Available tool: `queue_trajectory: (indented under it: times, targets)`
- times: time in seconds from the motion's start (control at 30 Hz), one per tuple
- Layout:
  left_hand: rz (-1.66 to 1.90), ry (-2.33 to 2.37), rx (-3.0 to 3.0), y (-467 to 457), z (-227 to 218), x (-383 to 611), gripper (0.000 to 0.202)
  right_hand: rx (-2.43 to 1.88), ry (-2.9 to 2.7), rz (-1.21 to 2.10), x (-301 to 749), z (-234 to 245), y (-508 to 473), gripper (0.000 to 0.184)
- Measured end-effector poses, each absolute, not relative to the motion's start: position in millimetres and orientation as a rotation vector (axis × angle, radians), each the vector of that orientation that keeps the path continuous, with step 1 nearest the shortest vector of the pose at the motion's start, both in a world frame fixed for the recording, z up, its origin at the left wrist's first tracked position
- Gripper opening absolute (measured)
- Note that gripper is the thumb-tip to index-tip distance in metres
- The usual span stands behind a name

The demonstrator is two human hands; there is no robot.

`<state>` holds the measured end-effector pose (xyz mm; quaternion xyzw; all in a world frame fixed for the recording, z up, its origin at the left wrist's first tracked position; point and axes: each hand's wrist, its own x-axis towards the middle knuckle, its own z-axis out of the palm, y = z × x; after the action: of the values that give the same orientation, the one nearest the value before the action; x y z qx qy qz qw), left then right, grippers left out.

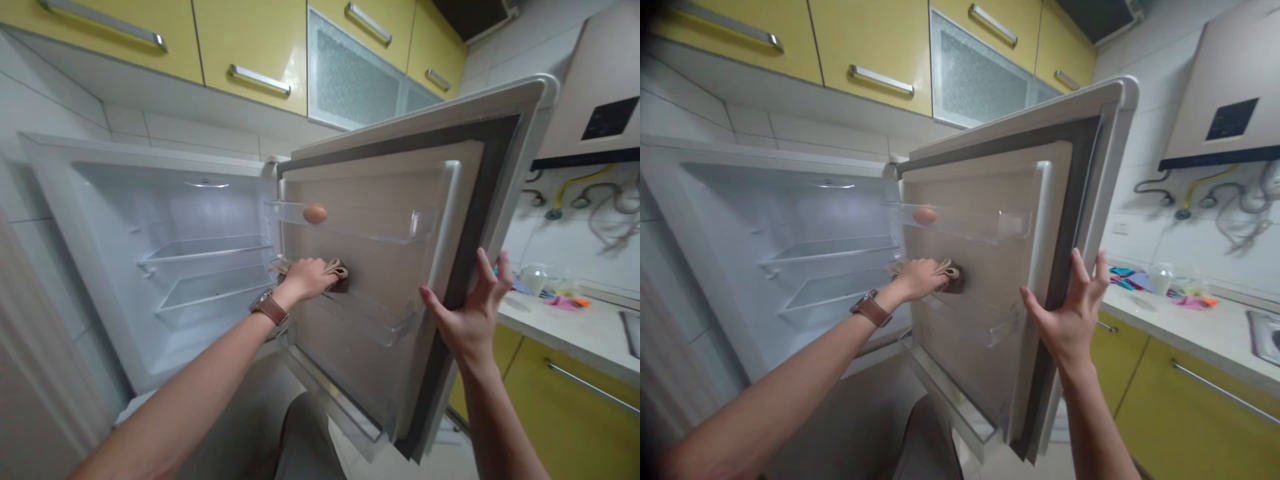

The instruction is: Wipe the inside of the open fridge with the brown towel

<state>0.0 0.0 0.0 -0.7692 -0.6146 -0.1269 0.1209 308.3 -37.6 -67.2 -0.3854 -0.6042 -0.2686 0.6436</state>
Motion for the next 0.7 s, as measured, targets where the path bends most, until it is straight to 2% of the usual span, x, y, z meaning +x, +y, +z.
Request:
queue_trajectory:
  times: [0.2,0.37,0.7]
  targets:
    - [-0.292,-1.529,-2.461,-38.6,4.0,58.9,0.052,-0.963,-1.34,-0.643,296.2,-64.3,-46.9,0.111]
    - [-0.368,-1.305,-2.708,-60.9,7.0,83.3,0.049,-0.962,-1.324,-0.663,295.4,-64.7,-42.8,0.109]
    - [-0.379,-1.609,-2.463,-1.6,-5.0,27.3,0.05,-0.933,-1.331,-0.673,313.1,-68.7,-18.1,0.109]
